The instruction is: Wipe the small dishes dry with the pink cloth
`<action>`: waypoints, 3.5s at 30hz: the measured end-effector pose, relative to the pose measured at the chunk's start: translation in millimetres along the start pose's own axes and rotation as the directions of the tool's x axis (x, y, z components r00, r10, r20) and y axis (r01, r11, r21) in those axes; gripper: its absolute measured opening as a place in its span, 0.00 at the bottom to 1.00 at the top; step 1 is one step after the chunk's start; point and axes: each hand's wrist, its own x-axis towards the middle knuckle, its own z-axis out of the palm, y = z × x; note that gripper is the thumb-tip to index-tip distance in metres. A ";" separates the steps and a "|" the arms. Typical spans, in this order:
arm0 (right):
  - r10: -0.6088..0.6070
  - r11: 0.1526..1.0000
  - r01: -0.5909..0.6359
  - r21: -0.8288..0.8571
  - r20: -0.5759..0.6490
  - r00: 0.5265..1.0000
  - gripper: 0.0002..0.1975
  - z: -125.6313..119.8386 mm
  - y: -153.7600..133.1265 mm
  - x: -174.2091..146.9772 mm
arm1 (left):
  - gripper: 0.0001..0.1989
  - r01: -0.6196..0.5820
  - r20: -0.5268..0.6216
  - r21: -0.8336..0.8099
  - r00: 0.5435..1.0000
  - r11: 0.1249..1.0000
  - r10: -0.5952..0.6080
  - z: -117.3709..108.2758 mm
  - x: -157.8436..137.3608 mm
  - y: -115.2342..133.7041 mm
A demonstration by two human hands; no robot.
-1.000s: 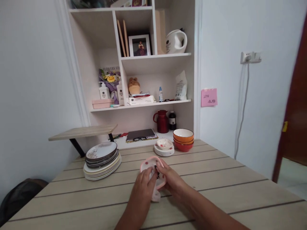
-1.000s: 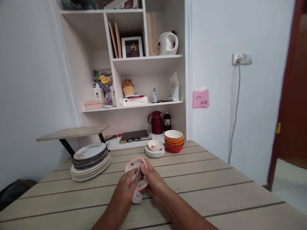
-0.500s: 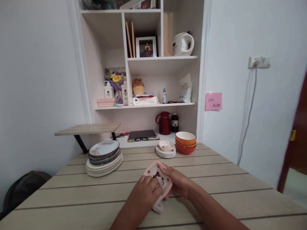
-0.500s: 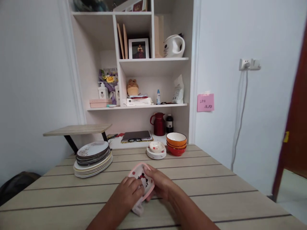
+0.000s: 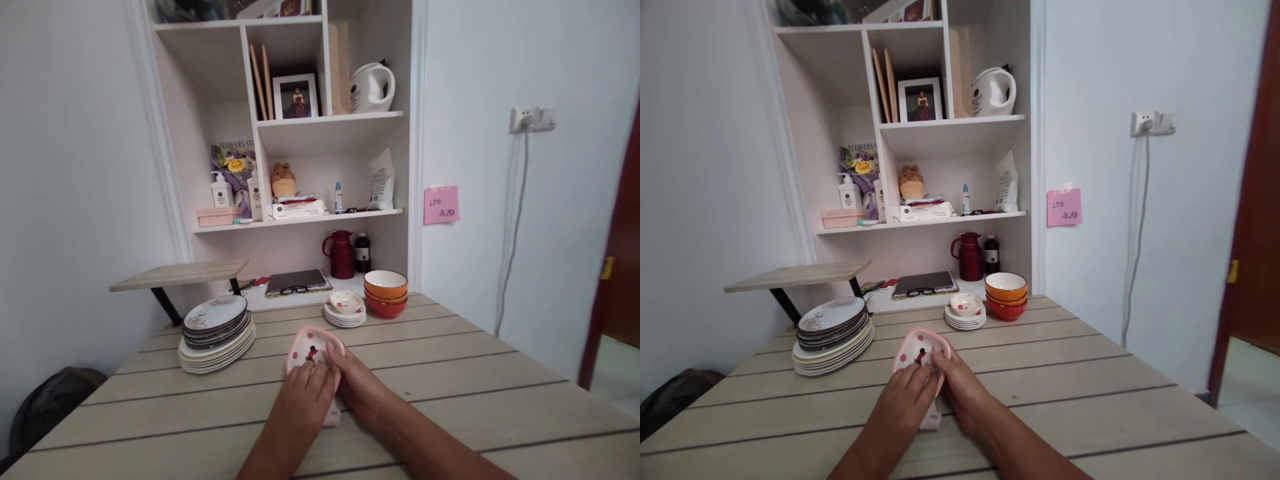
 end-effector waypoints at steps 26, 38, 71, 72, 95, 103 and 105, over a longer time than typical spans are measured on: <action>-0.051 0.985 0.038 -0.171 -0.069 0.996 0.27 -26.0 1.2 11.7 | 0.09 0.140 0.258 -0.227 0.963 0.964 -0.079 -1.0 4.6 -3.1; -0.020 0.990 0.013 -0.139 -0.050 0.999 0.27 -28.9 6.1 17.1 | 0.11 0.240 0.270 -0.295 0.949 0.925 -0.160 0.3 2.2 -3.8; -0.153 0.975 0.122 -0.186 -0.159 0.975 0.28 -9.4 5.5 9.6 | 0.18 0.350 0.231 -0.226 0.926 0.909 -0.299 17.8 -2.7 10.4; -0.155 0.973 0.118 -0.198 -0.182 0.971 0.28 -9.9 5.7 9.9 | 0.18 0.378 0.231 -0.239 0.917 0.894 -0.326 16.8 0.6 16.3; 0.153 0.977 -0.134 0.164 -0.111 0.982 0.16 -18.0 -6.7 5.1 | 0.08 0.115 0.050 -0.168 0.993 0.979 -0.108 9.4 7.4 14.2; 0.051 0.965 -0.043 0.260 -0.025 0.998 0.26 -7.4 -12.1 1.1 | 0.15 0.232 -0.004 -0.310 0.969 0.922 -0.245 -2.0 18.4 21.5; 0.043 0.974 -0.026 0.224 -0.073 0.996 0.25 -7.2 -11.6 1.0 | 0.16 0.174 -0.003 -0.290 0.983 0.941 -0.183 -1.6 18.7 22.0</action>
